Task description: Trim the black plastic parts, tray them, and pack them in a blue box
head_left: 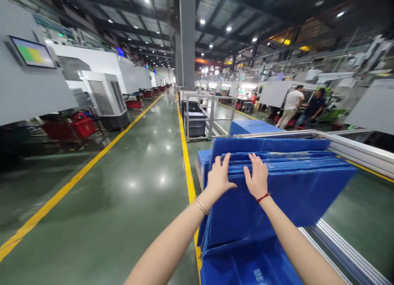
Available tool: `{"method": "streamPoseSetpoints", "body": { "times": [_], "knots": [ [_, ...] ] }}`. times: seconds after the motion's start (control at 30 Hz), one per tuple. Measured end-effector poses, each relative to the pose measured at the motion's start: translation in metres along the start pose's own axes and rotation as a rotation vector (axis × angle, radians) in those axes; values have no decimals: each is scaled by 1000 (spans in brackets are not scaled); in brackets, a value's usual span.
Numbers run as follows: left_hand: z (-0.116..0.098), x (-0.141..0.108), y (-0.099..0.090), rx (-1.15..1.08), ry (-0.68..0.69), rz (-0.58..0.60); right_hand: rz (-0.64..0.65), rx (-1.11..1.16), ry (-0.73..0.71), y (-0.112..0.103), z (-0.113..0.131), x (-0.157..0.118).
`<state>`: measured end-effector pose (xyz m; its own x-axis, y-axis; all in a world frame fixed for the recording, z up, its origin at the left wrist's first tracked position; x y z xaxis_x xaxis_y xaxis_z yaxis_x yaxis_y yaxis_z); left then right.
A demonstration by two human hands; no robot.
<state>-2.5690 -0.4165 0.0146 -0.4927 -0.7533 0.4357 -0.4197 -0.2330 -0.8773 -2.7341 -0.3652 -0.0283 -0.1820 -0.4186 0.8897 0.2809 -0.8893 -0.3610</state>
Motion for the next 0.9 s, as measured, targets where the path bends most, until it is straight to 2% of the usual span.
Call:
{"method": "streamPoseSetpoints", "body": {
  "times": [0.07, 0.17, 0.27, 0.3, 0.37, 0.4, 0.47, 0.53, 0.57, 0.63, 0.73, 0.9],
  "knots": [
    [0, -5, 6, -71, 60, -1, -73, -11, 14, 19, -5, 1],
    [13, -25, 2, -247, 227, 13, -172, -29, -48, 18, -12, -5],
    [57, -57, 0, -460, 410, -22, -215, -4, -139, 4, -13, -6],
    [78, -70, 6, -524, 401, -69, -215, 6, -143, 1, -12, -5],
    [121, -97, 35, -631, 121, -102, -217, 19, -125, -3, -8, -3],
    [138, -111, 57, -649, -58, -39, -221, 20, -114, -3, -6, -3],
    [159, -137, 104, -662, -219, 182, -220, 17, -94, -4, -4, -3],
    [163, -154, 145, -676, -266, 328, -215, 14, -84, -4, -2, -4],
    [161, -159, 160, -683, -266, 363, -216, 14, -81, -5, -2, -5],
    [153, -161, 179, -691, -252, 380, -223, 21, -78, -6, -1, -5],
    [142, -157, 189, -682, -251, 376, -222, 20, -64, -9, 3, -6],
    [132, -156, 192, -627, -302, 366, -201, 21, -30, -22, 12, -18]
  ]
}}
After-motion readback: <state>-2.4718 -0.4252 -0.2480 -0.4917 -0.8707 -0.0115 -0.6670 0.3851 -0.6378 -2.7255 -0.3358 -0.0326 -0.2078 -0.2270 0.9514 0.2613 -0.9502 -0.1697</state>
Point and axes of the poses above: each hand's wrist, its own x-axis towards the middle knuckle, its own y-axis out of the palm, z = x × y, the point moved 1 cm from there along x, towards the middle knuckle, and after that the axes turned 14 degrees about x, right-handed, at the moved point
